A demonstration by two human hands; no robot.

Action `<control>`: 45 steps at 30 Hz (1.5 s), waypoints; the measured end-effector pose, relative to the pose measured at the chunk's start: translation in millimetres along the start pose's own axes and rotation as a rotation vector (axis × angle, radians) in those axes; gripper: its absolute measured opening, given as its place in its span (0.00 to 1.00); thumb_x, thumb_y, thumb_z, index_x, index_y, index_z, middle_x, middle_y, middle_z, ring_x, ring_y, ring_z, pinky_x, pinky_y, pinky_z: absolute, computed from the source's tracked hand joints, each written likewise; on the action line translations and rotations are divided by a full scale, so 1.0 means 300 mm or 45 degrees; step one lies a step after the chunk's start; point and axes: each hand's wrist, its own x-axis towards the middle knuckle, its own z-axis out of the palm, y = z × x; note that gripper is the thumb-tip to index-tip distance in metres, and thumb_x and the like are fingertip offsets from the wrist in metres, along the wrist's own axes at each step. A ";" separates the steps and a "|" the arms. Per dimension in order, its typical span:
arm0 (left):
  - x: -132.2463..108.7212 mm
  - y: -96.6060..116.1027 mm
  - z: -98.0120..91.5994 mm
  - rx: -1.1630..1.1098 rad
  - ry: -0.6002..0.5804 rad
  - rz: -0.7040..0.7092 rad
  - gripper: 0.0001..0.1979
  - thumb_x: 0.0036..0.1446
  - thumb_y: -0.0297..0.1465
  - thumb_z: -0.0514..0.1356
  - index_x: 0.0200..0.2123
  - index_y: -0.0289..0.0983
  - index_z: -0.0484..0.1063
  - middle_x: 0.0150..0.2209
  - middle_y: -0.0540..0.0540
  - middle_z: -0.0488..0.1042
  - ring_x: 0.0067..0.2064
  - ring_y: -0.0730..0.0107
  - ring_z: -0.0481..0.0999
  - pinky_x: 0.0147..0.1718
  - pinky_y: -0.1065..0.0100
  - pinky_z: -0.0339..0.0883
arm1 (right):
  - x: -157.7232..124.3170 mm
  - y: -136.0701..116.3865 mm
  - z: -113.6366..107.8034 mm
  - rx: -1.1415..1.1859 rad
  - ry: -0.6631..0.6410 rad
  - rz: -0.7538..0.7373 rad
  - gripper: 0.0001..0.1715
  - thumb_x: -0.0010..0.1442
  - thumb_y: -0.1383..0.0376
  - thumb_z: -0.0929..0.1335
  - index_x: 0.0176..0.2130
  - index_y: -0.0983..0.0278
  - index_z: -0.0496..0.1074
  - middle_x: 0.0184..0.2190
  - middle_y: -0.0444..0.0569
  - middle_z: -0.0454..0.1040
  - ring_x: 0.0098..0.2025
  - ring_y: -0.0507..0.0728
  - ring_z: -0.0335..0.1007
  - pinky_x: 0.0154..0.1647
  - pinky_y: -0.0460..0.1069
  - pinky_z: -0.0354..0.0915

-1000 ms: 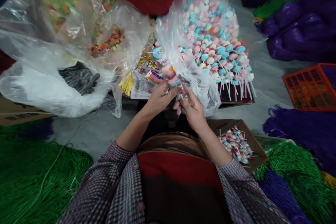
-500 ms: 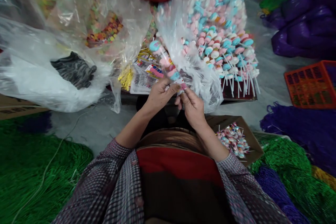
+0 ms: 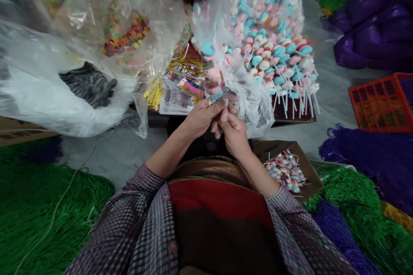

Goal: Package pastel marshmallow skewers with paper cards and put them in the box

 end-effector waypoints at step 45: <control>-0.056 -0.016 -0.044 0.498 0.088 0.108 0.19 0.63 0.49 0.58 0.33 0.39 0.66 0.28 0.51 0.74 0.25 0.77 0.68 0.28 0.72 0.63 | 0.129 -0.131 -0.050 0.080 0.367 -0.279 0.25 0.63 0.39 0.67 0.44 0.54 0.74 0.45 0.47 0.79 0.53 0.59 0.79 0.52 0.58 0.79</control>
